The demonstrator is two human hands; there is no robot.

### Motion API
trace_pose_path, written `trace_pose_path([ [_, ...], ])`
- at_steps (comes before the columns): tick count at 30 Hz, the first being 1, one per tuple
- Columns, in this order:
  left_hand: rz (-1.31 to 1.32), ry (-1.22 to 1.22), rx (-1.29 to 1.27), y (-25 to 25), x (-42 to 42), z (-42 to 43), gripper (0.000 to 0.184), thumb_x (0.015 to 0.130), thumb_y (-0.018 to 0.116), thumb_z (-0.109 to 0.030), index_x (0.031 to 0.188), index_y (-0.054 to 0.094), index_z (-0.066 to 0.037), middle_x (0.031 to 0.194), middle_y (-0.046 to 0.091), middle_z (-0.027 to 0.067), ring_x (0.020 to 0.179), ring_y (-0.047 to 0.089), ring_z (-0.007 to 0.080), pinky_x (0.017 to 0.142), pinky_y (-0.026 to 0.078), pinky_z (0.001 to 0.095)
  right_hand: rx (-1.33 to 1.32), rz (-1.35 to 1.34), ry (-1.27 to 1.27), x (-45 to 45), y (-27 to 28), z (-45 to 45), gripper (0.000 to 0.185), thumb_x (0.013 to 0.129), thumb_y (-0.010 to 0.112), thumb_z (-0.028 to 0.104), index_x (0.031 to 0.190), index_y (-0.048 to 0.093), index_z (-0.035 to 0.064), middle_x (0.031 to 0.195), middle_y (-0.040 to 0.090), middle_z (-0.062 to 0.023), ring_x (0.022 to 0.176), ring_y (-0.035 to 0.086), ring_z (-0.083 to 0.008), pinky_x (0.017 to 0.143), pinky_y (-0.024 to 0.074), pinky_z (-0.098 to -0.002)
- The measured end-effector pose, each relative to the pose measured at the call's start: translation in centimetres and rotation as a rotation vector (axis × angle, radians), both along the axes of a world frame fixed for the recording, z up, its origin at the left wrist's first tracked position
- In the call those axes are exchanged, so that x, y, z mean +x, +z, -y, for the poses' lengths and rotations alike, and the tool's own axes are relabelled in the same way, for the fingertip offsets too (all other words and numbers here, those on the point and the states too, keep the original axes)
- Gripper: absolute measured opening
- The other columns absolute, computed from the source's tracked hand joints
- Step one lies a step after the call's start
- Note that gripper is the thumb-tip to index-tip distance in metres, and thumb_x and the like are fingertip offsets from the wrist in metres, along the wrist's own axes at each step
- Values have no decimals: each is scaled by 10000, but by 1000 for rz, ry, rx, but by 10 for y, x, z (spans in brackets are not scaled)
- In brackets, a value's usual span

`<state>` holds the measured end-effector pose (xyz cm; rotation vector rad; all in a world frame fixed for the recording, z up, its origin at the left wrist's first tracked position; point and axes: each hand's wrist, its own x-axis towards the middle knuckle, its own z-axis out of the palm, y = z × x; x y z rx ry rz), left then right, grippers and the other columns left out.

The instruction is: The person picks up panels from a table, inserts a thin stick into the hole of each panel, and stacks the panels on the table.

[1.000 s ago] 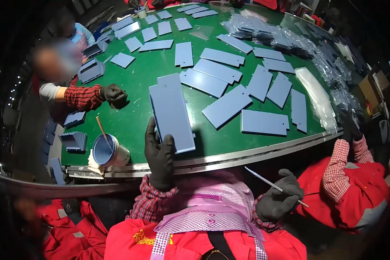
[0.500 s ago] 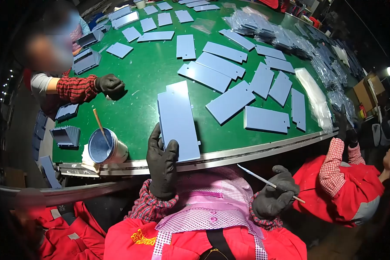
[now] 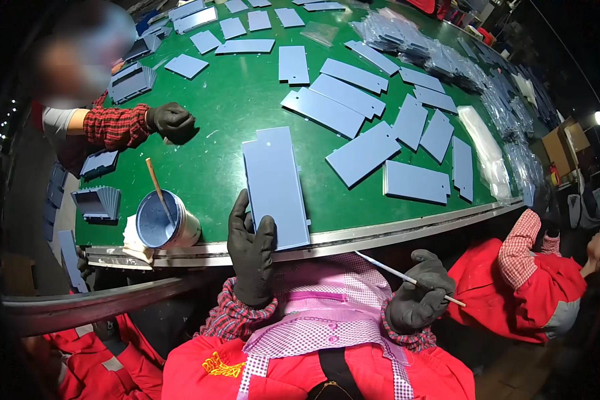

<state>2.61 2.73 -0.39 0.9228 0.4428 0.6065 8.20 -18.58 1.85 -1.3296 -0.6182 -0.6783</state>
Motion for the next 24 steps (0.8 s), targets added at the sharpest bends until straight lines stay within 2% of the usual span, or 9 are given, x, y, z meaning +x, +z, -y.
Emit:
trace_pose_path([
  [1, 17, 6, -8, 0, 0, 0, 533, 861, 552, -47, 1328, 296, -10, 1019, 516, 64, 661, 430, -6, 537, 354, 113, -8, 9, 14, 0, 0, -1, 269, 924, 365, 267, 841, 492, 46, 584, 448, -61, 531, 450, -170, 713, 416, -435],
  [5, -28, 61, 75, -12, 1, -1, 526, 863, 544, -41, 1325, 294, 1, 1007, 518, 59, 676, 438, -1, 558, 367, 117, -29, 25, 30, -1, 1, -3, 285, 928, 363, 266, 838, 504, 36, 587, 453, -64, 527, 448, -171, 695, 416, -435],
  [8, -40, 65, 119, -15, 1, -1, 516, 869, 534, -43, 1322, 292, 13, 1025, 520, 63, 745, 477, 23, 632, 405, 143, -20, 24, 20, -1, 1, -5, 291, 928, 361, 265, 829, 508, 34, 584, 453, -65, 523, 443, -171, 685, 417, -436],
  [10, 8, 18, 9, -8, 0, 0, 483, 885, 502, -34, 1314, 292, 38, 1221, 459, 134, 1005, 500, 129, 855, 421, 240, -21, 24, 24, -1, 1, -5, 290, 928, 360, 263, 828, 509, 34, 582, 452, -65, 521, 441, -171, 683, 417, -436],
  [13, 45, -76, -67, -7, -2, -5, 465, 891, 496, -56, 1302, 299, 38, 1185, 489, 133, 1016, 501, 130, 876, 415, 253, -23, 27, 31, -2, 1, -4, 287, 926, 358, 257, 828, 510, 35, 576, 450, -65, 519, 439, -170, 680, 418, -434],
  [19, 86, -49, -137, -15, 0, -3, 459, 894, 498, -77, 1298, 305, 24, 1149, 508, 124, 1015, 505, 129, 871, 418, 247, -1, 15, 47, -3, 1, -4, 270, 924, 355, 237, 838, 513, 36, 567, 456, -59, 519, 443, -157, 695, 419, -427],
  [24, 7, 10, -5, -8, 1, -2, 472, 887, 498, -46, 1312, 302, 13, 1157, 497, 130, 1015, 499, 123, 854, 423, 234, 12, 29, 95, 1, -1, -2, 257, 931, 350, 212, 858, 514, 28, 572, 469, -55, 506, 445, -142, 735, 426, -426],
])
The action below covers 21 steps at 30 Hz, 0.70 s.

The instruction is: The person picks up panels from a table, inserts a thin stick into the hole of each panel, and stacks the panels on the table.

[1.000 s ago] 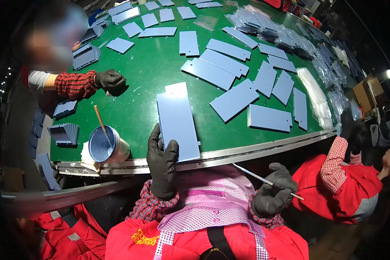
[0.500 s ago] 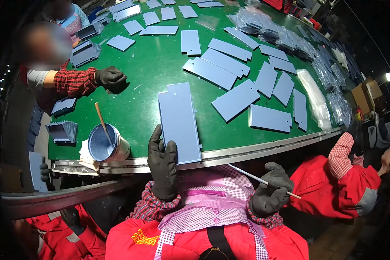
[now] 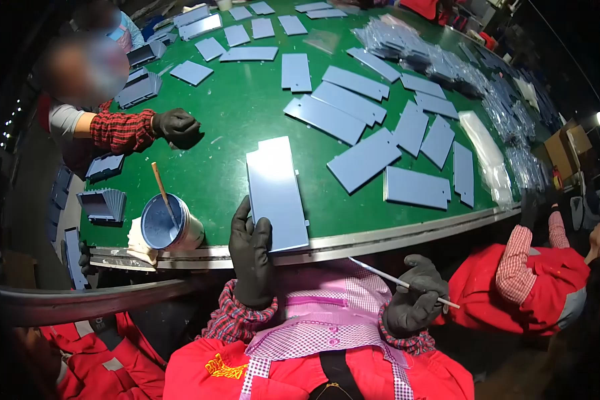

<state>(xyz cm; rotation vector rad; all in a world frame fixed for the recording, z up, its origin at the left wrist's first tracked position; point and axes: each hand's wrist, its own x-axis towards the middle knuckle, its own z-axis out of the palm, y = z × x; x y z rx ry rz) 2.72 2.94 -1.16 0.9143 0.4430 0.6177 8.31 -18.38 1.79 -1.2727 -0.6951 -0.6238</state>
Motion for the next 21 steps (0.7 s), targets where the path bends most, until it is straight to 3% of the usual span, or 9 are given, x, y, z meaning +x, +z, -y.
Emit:
trace_pose_path([
  [2, -21, 74, 129, 7, 4, -3, 485, 881, 478, 0, 1328, 290, 7, 1164, 487, 141, 1016, 495, 120, 844, 422, 217, 4, 5, 7, 1, -1, 2, 268, 940, 343, 220, 876, 514, 24, 576, 469, -53, 499, 443, -139, 750, 428, -424],
  [6, 154, 140, 68, 23, 12, -11, 476, 881, 447, 25, 1329, 288, 10, 1162, 488, 143, 1020, 498, 125, 854, 422, 230, 2, -22, 9, 2, -3, 7, 292, 953, 330, 251, 886, 513, 34, 565, 447, -35, 498, 431, -120, 769, 424, -410],
  [7, 163, 148, 77, 24, 14, -13, 476, 881, 447, 25, 1329, 288, 10, 1162, 488, 143, 1020, 498, 125, 854, 422, 230, -2, -85, 12, -1, -3, 8, 271, 923, 373, 292, 876, 481, 48, 577, 427, -24, 584, 428, -139, 777, 401, -398],
  [9, 152, 186, 173, 23, 18, -16, 455, 908, 498, -110, 1304, 307, 10, 1133, 537, 93, 992, 526, 115, 862, 428, 241, -1, -29, -16, 0, -2, 6, 282, 953, 324, 248, 872, 501, 43, 563, 441, -33, 511, 424, -122, 775, 421, -407],
  [10, 155, 192, 180, 25, 19, -15, 455, 908, 498, -110, 1304, 307, 10, 1133, 537, 93, 992, 526, 115, 862, 428, 241, 5, -26, -9, 0, -3, 6, 282, 953, 324, 248, 872, 501, 43, 563, 441, -33, 511, 424, -122, 775, 421, -407],
  [13, 135, 190, 184, 31, 19, -15, 442, 919, 476, -119, 1304, 303, 14, 1131, 535, 98, 995, 523, 117, 875, 420, 250, 3, -38, -31, -1, -3, 7, 278, 952, 318, 244, 866, 494, 47, 565, 439, -33, 516, 421, -123, 777, 420, -405],
  [15, 113, 130, 105, 34, 20, -17, 443, 894, 442, 8, 1314, 300, 3, 1124, 507, 119, 990, 509, 116, 856, 425, 243, 3, -55, -34, -2, -3, 8, 279, 952, 312, 243, 864, 492, 48, 570, 440, -35, 515, 420, -124, 780, 420, -407],
  [21, 149, 98, 113, 22, 32, -23, 385, 913, 455, -66, 1266, 327, 22, 1147, 512, 132, 987, 517, 126, 884, 409, 261, 4, -60, -43, -3, -5, 11, 281, 950, 314, 244, 867, 492, 44, 546, 426, -34, 519, 423, -134, 770, 426, -408],
])
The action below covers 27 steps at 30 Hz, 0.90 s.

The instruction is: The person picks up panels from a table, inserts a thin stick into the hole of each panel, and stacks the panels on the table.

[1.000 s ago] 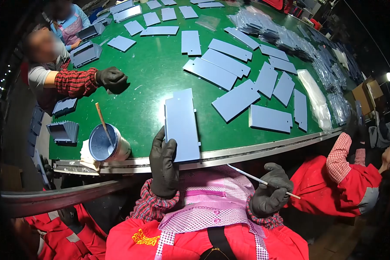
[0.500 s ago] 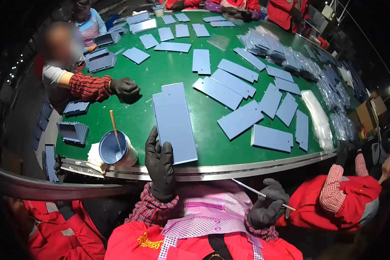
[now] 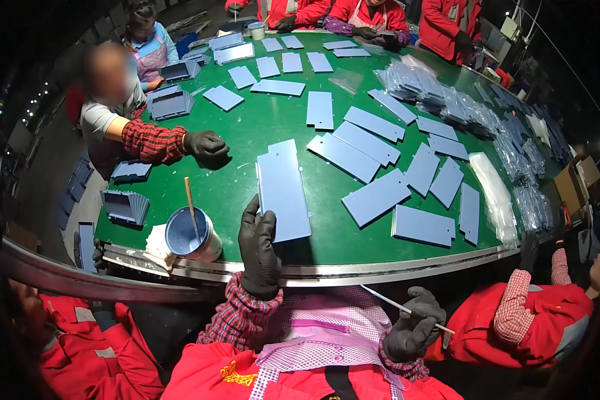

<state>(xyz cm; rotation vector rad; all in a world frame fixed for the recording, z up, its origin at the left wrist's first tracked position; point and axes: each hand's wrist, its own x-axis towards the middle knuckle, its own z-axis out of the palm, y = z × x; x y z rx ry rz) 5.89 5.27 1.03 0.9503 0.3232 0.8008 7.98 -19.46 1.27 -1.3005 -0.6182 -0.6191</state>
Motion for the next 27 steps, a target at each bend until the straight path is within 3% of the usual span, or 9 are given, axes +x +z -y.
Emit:
trace_pose_path([
  [12, -44, 51, -37, -5, 0, 6, 400, 918, 467, -107, 1280, 339, 4, 1120, 529, 103, 987, 515, 121, 871, 417, 256, -30, 28, 10, 0, 1, -4, 277, 948, 311, 226, 889, 505, 37, 542, 428, -35, 530, 430, -135, 761, 433, -402],
  [14, 24, 44, -88, 1, -2, 7, 446, 895, 467, -31, 1303, 298, 23, 1120, 513, 110, 932, 515, 97, 817, 429, 214, -40, 35, 20, 1, 1, -4, 275, 947, 315, 225, 896, 509, 37, 544, 432, -36, 532, 431, -135, 759, 433, -401],
  [18, 13, 58, -50, -4, -4, 8, 440, 892, 470, -26, 1297, 307, 29, 1112, 518, 109, 947, 513, 98, 826, 428, 216, -46, 42, 39, 1, -1, -4, 268, 946, 327, 221, 911, 518, 37, 547, 446, -38, 533, 433, -138, 753, 433, -397],
  [21, -40, 79, 43, -5, -6, 9, 404, 909, 467, -76, 1274, 334, 36, 1086, 530, 106, 928, 527, 99, 799, 441, 213, -37, 48, 54, 1, 0, -5, 266, 946, 331, 222, 908, 517, 35, 547, 449, -38, 534, 433, -138, 752, 433, -395],
  [23, -104, 20, 94, -4, -7, 12, 333, 953, 424, -188, 1211, 406, 21, 1022, 548, 83, 872, 542, 104, 753, 462, 234, -28, 47, 56, 1, -1, -5, 268, 947, 330, 223, 907, 516, 34, 549, 450, -38, 536, 433, -136, 749, 432, -394],
  [27, -188, -84, 24, -19, -11, 18, 311, 958, 412, -209, 1170, 435, 18, 953, 560, 54, 784, 535, 83, 685, 461, 213, -12, 26, 66, -2, 4, -6, 274, 949, 327, 225, 902, 514, 31, 556, 456, -38, 541, 435, -132, 738, 427, -395],
])
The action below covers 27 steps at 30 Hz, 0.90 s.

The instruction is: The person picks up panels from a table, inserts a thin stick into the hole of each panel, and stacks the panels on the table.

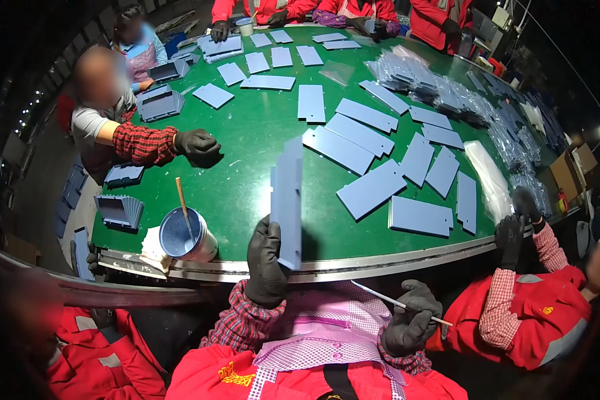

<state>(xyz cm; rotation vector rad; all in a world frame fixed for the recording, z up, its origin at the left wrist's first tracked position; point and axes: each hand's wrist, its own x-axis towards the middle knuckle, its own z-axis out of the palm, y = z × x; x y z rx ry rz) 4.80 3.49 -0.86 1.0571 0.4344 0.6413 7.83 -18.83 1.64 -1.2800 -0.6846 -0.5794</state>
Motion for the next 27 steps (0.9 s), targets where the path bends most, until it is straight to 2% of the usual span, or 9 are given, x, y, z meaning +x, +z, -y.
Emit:
trace_pose_path([
  [3, 541, -609, -745, -20, -6, 4, 415, 906, 464, -213, 1230, 394, 35, 667, 477, 22, 499, 410, 101, 441, 368, 208, 0, 8, 14, 1, -1, 2, 273, 949, 326, 223, 902, 514, 31, 563, 461, -38, 541, 435, -131, 734, 423, -397],
  [4, 527, -687, -863, -19, -6, 8, 443, 917, 419, -275, 1238, 400, 29, 583, 404, 27, 445, 319, 108, 399, 285, 215, 3, 11, 11, 1, -2, 2, 271, 949, 328, 225, 904, 514, 32, 565, 463, -37, 541, 436, -130, 736, 423, -401],
  [5, 611, -838, -987, -21, -5, 8, 450, 921, 392, -301, 1236, 419, 20, 580, 420, 24, 463, 354, 119, 413, 307, 236, -1, 4, 5, 0, -2, 2, 271, 949, 328, 225, 904, 514, 32, 565, 463, -37, 541, 436, -130, 736, 423, -401],
  [7, 725, -959, -1108, -31, -6, 16, 498, 921, 363, -364, 1229, 432, 21, 572, 421, 23, 483, 383, 131, 443, 330, 258, 21, -9, 3, -1, -4, 3, 270, 949, 333, 227, 906, 516, 33, 563, 464, -36, 544, 441, -130, 737, 425, -404],
  [8, 720, -958, -1116, -34, -4, 18, 498, 921, 363, -364, 1229, 432, 21, 572, 421, 23, 483, 383, 131, 443, 330, 258, 22, -6, -2, -1, -5, 4, 272, 949, 335, 228, 911, 518, 30, 562, 465, -37, 540, 443, -132, 745, 427, -408],
  [10, 837, -1153, -1210, -42, -2, 21, 526, 917, 356, -404, 1228, 433, 13, 572, 435, 25, 506, 412, 139, 481, 345, 269, 22, -14, -1, -1, -6, 6, 271, 949, 336, 226, 912, 519, 29, 566, 467, -38, 536, 442, -132, 751, 428, -409],
  [14, 831, -1168, -1251, -43, -2, 25, 530, 914, 361, -424, 1214, 444, 5, 572, 448, 29, 507, 419, 142, 503, 350, 277, 23, -8, 8, 1, -7, 8, 271, 946, 336, 219, 914, 520, 23, 574, 463, -38, 527, 440, -131, 766, 430, -414],
  [16, 822, -1233, -1173, -41, 0, 24, 505, 928, 352, -403, 1275, 428, -44, 540, 438, -32, 542, 457, 113, 542, 357, 260, 28, -11, 6, 1, -8, 9, 273, 946, 330, 218, 909, 518, 22, 570, 453, -36, 527, 434, -128, 772, 429, -415],
  [27, 776, -1191, -1209, -49, -4, 27, 510, 915, 357, -423, 1190, 449, -3, 547, 453, 14, 518, 437, 133, 524, 347, 267, 24, -39, 18, 4, -11, 9, 278, 951, 319, 227, 915, 507, 25, 578, 453, -37, 534, 434, -126, 767, 425, -409],
])
